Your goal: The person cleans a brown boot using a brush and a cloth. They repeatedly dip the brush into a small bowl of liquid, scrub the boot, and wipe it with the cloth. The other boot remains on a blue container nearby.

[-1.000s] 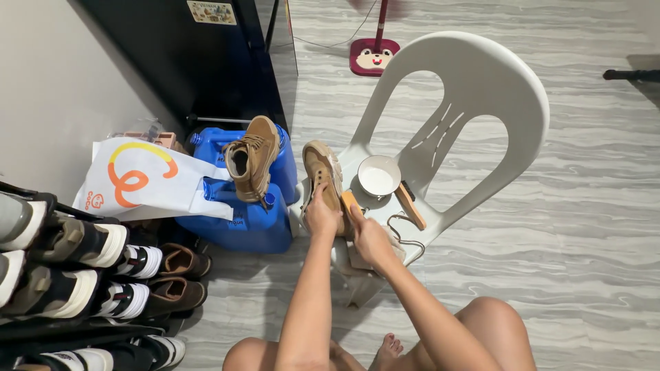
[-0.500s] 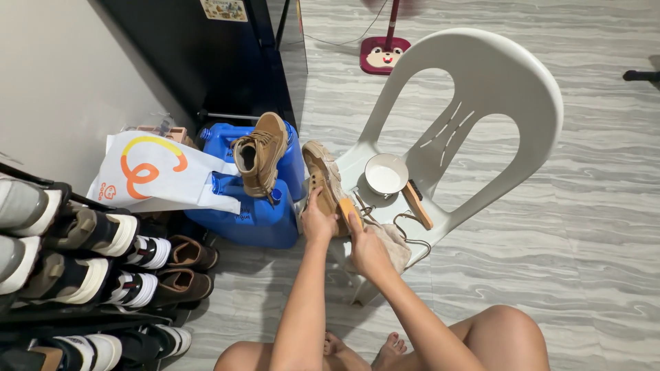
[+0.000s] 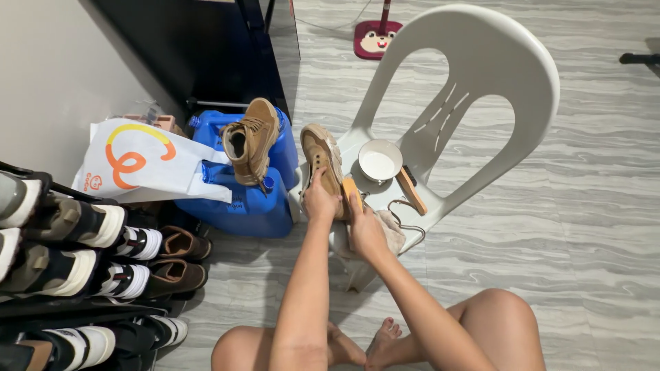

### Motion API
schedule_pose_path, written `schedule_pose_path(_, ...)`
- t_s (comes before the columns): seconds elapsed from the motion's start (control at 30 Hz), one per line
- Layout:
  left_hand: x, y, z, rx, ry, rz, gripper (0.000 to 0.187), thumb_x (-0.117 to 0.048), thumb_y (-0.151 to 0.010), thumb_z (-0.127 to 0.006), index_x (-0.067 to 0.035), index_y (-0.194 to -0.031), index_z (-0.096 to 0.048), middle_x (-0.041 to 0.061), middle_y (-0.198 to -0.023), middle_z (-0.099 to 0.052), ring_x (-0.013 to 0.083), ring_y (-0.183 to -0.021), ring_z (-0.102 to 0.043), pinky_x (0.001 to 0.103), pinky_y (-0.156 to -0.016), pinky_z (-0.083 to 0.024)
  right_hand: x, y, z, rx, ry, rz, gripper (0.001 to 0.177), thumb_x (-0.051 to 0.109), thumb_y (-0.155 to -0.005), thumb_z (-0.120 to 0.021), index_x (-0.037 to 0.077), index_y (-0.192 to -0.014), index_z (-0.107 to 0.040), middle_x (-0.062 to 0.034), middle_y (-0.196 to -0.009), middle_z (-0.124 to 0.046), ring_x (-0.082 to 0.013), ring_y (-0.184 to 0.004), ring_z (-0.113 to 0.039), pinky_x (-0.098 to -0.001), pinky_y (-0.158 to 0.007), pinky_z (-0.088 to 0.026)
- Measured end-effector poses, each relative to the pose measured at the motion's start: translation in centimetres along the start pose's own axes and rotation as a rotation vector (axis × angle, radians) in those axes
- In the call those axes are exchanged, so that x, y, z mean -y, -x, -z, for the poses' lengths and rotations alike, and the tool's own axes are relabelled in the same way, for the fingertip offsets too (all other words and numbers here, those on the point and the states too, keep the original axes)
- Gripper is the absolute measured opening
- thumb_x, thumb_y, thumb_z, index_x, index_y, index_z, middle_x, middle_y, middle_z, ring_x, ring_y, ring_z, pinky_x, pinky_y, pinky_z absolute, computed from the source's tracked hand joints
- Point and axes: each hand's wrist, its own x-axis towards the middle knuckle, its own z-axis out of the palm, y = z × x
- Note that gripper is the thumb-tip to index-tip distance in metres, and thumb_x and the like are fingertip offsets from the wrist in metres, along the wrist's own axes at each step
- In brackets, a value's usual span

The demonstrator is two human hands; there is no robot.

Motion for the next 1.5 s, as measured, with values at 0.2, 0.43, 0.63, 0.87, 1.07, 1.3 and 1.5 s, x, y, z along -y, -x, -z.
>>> schedule_pose_path(0.2,-0.2,0.1,-0.4,-0.002,0.04,0.005,0.09,-0.009,-0.064,-0.094,-0.033,-0.141,-0.053,0.017,-0.118,-0.072,0.0372,-0.113,-0.068,0.045,-0.098,-0.052,-1.6,-2.7,0.0,-0.024,-0.063,-0.11,0.06,0.008,-0.098,-0.053,0.01,-0.156,-0.04,-0.033,-0.097,-0.064,-0.0507,-0.087,-0.066,-0.0549,-0.082,-0.053)
schedule_pose_path(0.43,0.4,0.2,0.4,-0.012,0.046,0.011,0.092,-0.01,-0.062,-0.095,-0.034,-0.141,-0.053,0.016,-0.122,-0.071,0.0353,-0.116,-0.067,0.045,-0.1,-0.05,-1.1,-2.3,-0.7,-0.005,0.008,-0.036,0.065,0.006,-0.088,-0.056,0.009,-0.153,-0.044,-0.0356,-0.096,-0.064,-0.0527,-0.086,-0.066,-0.0567,-0.08,-0.053)
schedule_pose_path(0.63,0.2,0.5,-0.1,-0.02,0.062,-0.006,0.092,-0.01,-0.063,-0.094,-0.033,-0.142,-0.053,0.016,-0.121,-0.072,0.0363,-0.116,-0.066,0.045,-0.101,-0.05,-1.6,-5.6,1.0,0.034,-0.023,-0.079,0.057,0.008,-0.094,-0.053,0.004,-0.15,-0.045,-0.0336,-0.091,-0.067,-0.0515,-0.086,-0.068,-0.0568,-0.08,-0.053)
schedule_pose_path(0.87,1.2,0.6,0.9,-0.015,0.069,0.031,0.092,-0.01,-0.065,-0.094,-0.036,-0.143,-0.052,0.018,-0.121,-0.071,0.0371,-0.117,-0.065,0.045,-0.1,-0.051,0.7,-1.7,-0.9,-0.009,0.096,0.01,0.068,0.003,-0.084,-0.055,0.006,-0.151,-0.045,-0.0364,-0.096,-0.063,-0.0531,-0.084,-0.068,-0.0554,-0.075,-0.055)
schedule_pose_path(1.07,1.0,1.1,1.1,-0.017,0.109,0.058,0.091,-0.01,-0.065,-0.093,-0.036,-0.143,-0.053,0.016,-0.124,-0.071,0.0357,-0.118,-0.066,0.044,-0.101,-0.051,-1.2,-4.8,0.5,0.057,-0.175,-0.167,0.056,0.014,-0.099,-0.054,0.01,-0.154,-0.044,-0.0339,-0.093,-0.067,-0.0515,-0.093,-0.068,-0.0542,-0.082,-0.053)
schedule_pose_path(1.3,1.7,1.1,1.5,-0.038,0.144,0.024,0.091,-0.005,-0.064,-0.092,-0.035,-0.142,-0.054,0.015,-0.124,-0.071,0.0361,-0.118,-0.065,0.045,-0.1,-0.05,0.2,0.4,-2.1,-0.008,0.146,0.061,0.083,0.0,-0.08,-0.056,0.009,-0.16,-0.032,-0.0407,-0.112,-0.06,-0.0519,-0.089,-0.068,-0.0538,-0.077,-0.055)
schedule_pose_path(1.5,0.9,1.2,1.4,-0.038,0.1,0.026,0.091,-0.009,-0.065,-0.093,-0.036,-0.141,-0.052,0.015,-0.122,-0.071,0.0355,-0.116,-0.066,0.045,-0.1,-0.05,-0.3,-5.2,0.3,0.037,-0.208,-0.14,0.06,0.009,-0.097,-0.055,0.011,-0.156,-0.043,-0.038,-0.099,-0.067,-0.052,-0.094,-0.068,-0.0541,-0.085,-0.053)
